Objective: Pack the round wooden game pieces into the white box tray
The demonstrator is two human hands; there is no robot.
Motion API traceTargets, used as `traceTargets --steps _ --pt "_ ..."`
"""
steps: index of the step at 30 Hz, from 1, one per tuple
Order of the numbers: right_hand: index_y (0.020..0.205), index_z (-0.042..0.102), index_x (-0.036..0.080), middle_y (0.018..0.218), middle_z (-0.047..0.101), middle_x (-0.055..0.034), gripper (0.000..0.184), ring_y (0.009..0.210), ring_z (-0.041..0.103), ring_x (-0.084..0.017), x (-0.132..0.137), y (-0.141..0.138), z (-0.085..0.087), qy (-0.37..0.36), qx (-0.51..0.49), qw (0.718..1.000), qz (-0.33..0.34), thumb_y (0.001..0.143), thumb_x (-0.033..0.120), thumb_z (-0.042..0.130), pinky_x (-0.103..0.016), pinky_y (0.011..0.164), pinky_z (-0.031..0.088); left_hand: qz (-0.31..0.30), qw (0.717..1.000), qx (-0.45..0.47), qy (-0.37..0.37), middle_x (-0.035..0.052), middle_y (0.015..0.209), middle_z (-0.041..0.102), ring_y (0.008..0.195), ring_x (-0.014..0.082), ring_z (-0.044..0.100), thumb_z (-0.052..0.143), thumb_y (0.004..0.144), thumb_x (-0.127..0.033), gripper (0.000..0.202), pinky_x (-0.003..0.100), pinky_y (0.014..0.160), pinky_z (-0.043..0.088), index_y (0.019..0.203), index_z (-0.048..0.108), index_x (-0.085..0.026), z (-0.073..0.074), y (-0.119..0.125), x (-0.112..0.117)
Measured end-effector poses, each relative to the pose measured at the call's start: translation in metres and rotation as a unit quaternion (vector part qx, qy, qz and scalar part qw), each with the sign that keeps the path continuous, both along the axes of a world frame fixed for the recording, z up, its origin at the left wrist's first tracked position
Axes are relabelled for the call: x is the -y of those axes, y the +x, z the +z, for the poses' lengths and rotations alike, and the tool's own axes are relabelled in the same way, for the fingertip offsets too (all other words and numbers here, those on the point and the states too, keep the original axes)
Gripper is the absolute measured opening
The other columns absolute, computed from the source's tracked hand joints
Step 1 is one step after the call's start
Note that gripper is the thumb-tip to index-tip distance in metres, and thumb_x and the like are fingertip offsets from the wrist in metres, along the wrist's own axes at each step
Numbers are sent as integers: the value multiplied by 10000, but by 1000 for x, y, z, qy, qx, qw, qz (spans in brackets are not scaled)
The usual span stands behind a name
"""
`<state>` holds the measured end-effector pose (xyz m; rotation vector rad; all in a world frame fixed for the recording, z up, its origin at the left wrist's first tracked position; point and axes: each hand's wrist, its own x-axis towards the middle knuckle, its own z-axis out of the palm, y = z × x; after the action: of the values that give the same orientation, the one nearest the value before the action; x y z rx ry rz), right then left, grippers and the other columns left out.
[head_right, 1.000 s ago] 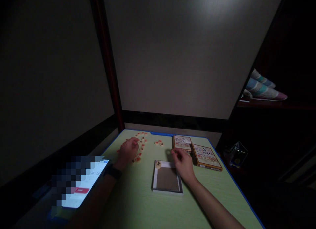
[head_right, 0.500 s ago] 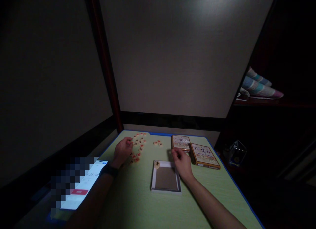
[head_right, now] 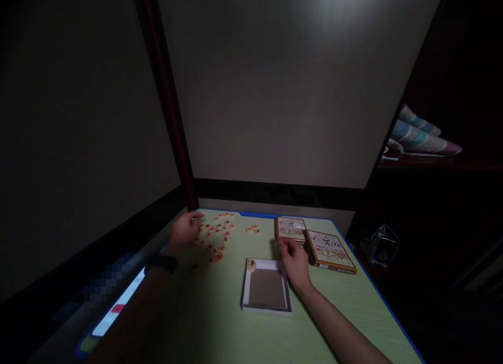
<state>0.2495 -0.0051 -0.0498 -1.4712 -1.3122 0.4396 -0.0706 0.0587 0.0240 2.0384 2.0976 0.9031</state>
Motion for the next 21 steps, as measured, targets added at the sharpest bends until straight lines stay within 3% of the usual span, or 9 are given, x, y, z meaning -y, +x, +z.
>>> traceTargets --steps 4,8,11,15,21 --pt "800 720 164 712 722 -81 487 664 626 -249 -1 1 -3 -4 -23 1000 1 753 609 527 -351 663 470 -54 987 -132 -77 91 1178 720 1096 206 653 451 890 -134 380 263 964 474 1168 706 -186 11 -1 -30" --pt "810 720 160 743 723 -88 485 693 625 -252 2 0 -3 -12 -33 999 12 753 604 532 -352 681 461 -70 975 -165 -131 79 1128 744 1090 210 668 594 833 -199 344 246 942 486 1151 722 -230 8 10 -59" --pt "809 722 159 741 718 -88 484 693 621 -251 3 0 -1 -18 -34 999 14 756 602 534 -347 673 452 -58 968 -182 -162 124 1168 724 1112 249 663 621 824 -254 317 287 933 498 1118 729 -204 1 18 -74" --pt "797 722 159 717 707 -81 490 668 610 -244 3 0 0 -23 -38 999 18 750 611 538 -341 654 446 -37 963 -192 -185 173 1192 703 1102 290 667 616 820 -297 325 324 887 516 1101 720 -169 -8 25 -84" --pt "792 724 161 714 710 -86 500 684 616 -257 4 0 1 -33 -36 999 17 726 621 538 -356 675 457 -26 963 -204 -175 187 1175 702 1100 269 665 545 866 -249 285 298 866 507 1075 704 -138 -11 29 -82"
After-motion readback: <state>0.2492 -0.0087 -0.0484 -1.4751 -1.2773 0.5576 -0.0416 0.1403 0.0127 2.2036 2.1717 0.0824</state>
